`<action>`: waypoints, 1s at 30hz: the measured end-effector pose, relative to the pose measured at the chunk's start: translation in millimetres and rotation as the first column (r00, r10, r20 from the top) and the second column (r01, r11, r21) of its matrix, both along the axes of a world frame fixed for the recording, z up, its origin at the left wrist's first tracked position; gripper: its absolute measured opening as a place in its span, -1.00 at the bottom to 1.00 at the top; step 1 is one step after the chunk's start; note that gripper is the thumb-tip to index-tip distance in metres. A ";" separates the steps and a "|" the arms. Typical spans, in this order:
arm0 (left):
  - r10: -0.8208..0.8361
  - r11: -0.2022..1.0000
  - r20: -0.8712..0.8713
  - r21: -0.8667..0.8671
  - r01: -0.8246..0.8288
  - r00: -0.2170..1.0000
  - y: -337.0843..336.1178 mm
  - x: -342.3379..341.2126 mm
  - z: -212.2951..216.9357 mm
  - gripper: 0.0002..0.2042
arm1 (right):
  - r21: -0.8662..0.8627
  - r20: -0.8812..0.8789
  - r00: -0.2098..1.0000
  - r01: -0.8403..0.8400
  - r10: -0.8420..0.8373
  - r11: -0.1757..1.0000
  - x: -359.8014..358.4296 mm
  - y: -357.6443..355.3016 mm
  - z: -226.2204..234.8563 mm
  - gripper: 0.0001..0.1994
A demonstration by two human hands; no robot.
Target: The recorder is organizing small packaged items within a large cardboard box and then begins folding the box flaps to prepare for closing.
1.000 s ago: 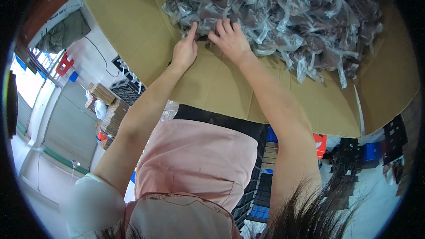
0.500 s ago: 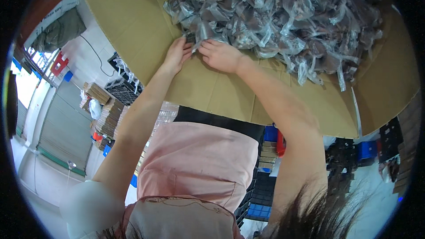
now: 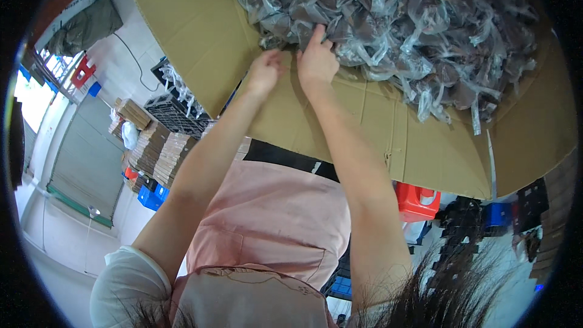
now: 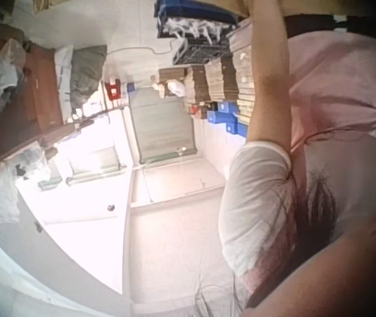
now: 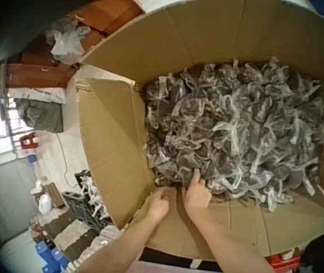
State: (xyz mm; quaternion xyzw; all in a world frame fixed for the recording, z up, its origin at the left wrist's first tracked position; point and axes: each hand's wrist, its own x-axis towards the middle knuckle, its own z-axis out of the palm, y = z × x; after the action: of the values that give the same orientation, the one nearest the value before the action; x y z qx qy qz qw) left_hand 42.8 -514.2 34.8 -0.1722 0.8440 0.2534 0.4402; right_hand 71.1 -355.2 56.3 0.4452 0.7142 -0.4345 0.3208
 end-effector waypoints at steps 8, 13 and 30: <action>-0.244 0.970 0.034 -0.002 0.245 0.969 -2.1 -53.2 -11.5 -0.67 | 0.009 -0.422 0.899 0.132 -0.116 0.991 33.0 13.9 20.1 -0.71; 0.249 0.966 0.246 0.011 -0.259 0.937 18.7 -57.5 15.0 -0.64 | 0.145 -0.660 0.694 -0.256 0.286 0.956 47.0 8.2 21.8 -0.85; -0.340 0.941 -0.078 -0.029 0.338 0.937 31.7 -37.4 18.3 -0.66 | -0.228 -0.102 0.897 0.400 -0.430 0.888 39.5 -10.8 6.0 -0.73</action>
State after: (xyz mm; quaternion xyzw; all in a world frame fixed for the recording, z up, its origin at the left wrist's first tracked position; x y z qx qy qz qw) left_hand 5.4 -482.5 53.1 -0.0169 0.8802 0.1745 0.4410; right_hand 110.6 -365.9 62.4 0.5192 0.5764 -0.5954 0.2091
